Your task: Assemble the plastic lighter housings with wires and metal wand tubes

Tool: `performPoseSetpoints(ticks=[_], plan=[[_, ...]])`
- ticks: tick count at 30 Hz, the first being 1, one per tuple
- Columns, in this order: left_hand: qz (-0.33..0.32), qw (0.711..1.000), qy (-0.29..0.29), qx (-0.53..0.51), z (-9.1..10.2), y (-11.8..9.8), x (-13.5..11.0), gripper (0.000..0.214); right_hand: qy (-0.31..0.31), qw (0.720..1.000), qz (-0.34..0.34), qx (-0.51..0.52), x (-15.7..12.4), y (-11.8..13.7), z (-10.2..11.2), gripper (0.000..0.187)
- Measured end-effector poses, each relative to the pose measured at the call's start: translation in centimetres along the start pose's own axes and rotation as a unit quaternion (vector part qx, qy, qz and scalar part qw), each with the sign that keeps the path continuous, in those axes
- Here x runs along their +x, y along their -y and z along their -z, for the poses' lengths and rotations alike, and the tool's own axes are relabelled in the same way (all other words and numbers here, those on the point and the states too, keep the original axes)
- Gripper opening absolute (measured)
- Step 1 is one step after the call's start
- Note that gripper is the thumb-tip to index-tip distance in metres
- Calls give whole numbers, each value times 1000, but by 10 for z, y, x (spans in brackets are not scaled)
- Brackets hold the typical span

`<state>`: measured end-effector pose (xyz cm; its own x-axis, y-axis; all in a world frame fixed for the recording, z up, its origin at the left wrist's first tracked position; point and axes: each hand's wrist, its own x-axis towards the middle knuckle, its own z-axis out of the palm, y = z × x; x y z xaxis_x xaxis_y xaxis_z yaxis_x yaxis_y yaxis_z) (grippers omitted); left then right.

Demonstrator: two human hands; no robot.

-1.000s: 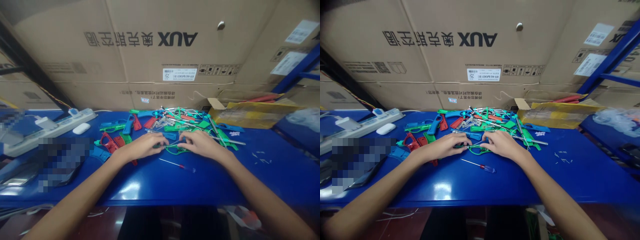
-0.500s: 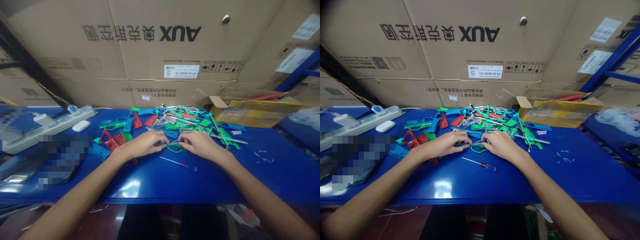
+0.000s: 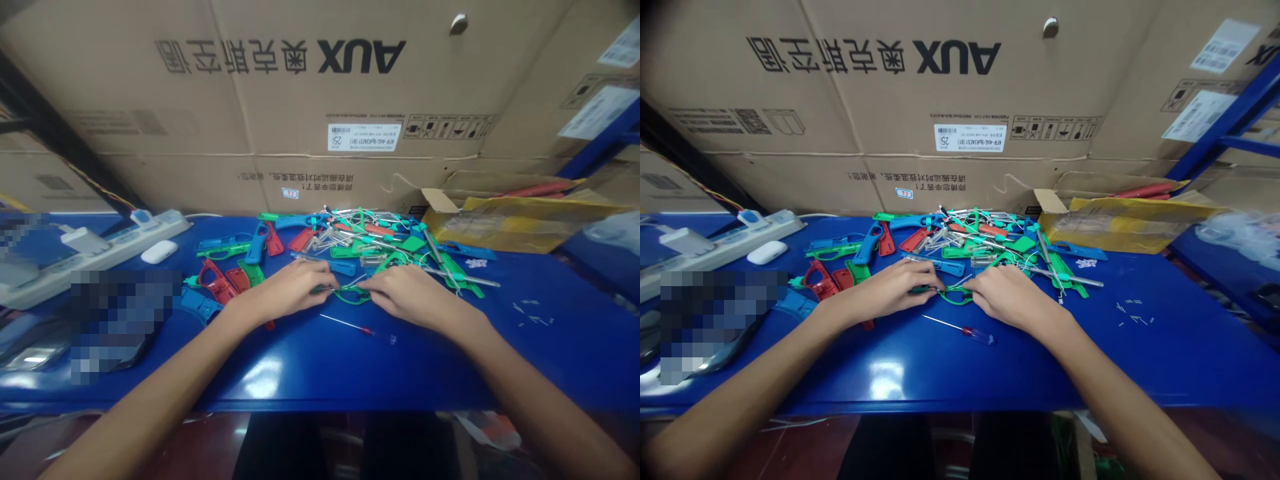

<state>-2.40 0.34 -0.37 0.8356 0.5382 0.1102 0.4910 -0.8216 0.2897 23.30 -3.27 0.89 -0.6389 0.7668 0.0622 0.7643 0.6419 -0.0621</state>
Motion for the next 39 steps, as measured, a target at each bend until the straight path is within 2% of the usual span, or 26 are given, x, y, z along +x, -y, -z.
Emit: performPoseSetpoints(ticks=[12, 22, 39], plan=[[-15, 1000, -13, 3, -4, 4, -1, 18, 7, 997, 15, 72, -3, -3, 6, 26], [-12, 1000, -12, -16, -3, 3, 0, 19, -14, 999, -7, 43, -2, -5, 6, 25], [-18, 999, -18, -23, -3, 3, -2, 20, 22, 999, 7, 46, -1, -7, 6, 26]])
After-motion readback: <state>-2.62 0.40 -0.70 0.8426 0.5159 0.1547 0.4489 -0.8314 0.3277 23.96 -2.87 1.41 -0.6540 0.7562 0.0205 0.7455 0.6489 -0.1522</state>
